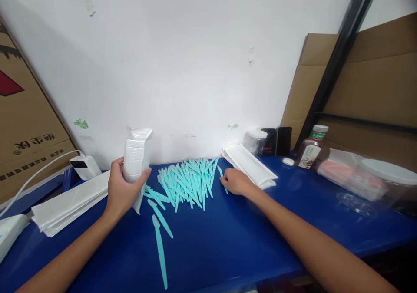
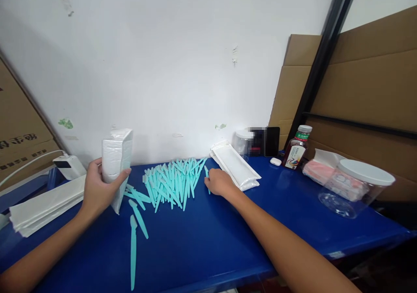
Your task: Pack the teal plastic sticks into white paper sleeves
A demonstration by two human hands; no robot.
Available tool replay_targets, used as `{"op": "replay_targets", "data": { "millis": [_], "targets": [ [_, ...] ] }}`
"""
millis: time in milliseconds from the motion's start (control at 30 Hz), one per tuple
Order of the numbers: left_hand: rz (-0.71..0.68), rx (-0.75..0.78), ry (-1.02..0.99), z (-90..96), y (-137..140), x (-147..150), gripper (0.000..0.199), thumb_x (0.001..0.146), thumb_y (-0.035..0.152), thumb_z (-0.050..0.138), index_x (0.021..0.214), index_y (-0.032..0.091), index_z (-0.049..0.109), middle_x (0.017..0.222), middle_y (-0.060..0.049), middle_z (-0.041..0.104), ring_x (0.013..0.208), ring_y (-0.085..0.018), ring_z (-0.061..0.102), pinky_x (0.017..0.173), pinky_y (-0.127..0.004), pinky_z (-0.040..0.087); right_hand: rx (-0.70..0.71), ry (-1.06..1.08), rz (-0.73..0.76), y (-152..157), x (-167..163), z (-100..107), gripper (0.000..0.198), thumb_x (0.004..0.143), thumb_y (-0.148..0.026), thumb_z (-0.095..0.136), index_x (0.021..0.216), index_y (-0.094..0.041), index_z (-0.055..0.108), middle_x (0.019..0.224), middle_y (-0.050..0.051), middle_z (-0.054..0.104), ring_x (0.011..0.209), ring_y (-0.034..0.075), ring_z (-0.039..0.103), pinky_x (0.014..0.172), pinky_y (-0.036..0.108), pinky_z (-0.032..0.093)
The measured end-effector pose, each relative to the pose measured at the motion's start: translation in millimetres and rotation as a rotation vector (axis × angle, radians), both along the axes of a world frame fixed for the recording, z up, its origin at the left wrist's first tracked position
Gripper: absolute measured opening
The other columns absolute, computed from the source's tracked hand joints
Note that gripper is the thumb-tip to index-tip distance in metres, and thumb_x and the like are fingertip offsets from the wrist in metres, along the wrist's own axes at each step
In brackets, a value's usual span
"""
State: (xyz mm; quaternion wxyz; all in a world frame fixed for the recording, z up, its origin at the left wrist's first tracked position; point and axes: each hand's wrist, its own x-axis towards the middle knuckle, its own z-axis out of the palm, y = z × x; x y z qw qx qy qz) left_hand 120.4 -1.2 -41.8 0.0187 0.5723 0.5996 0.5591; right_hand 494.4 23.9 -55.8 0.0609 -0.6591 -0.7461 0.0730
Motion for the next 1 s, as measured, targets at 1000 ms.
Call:
{"op": "replay_targets", "data": {
  "millis": [1000],
  "targets": [
    [-0.439, -0.236, 0.456, 1.3, -19.9, 26.1, 0.054, 0.093, 0.051, 0.068, 0.139, 0.024, 0.057, 0.121, -0.009, 0.074, 0.098, -0.028, 0.074, 0.077, -0.034, 0.059, -0.012, 0.065, -0.126, 35.0, -5.7, 2.7, 0.034, 0.105, -0.039, 0.057, 0.115, -0.010, 0.071, 0.117, 0.024, 0.077, 0.107, 0.036, 0.075, 0.077, 0.036, 0.049]
  ]
}}
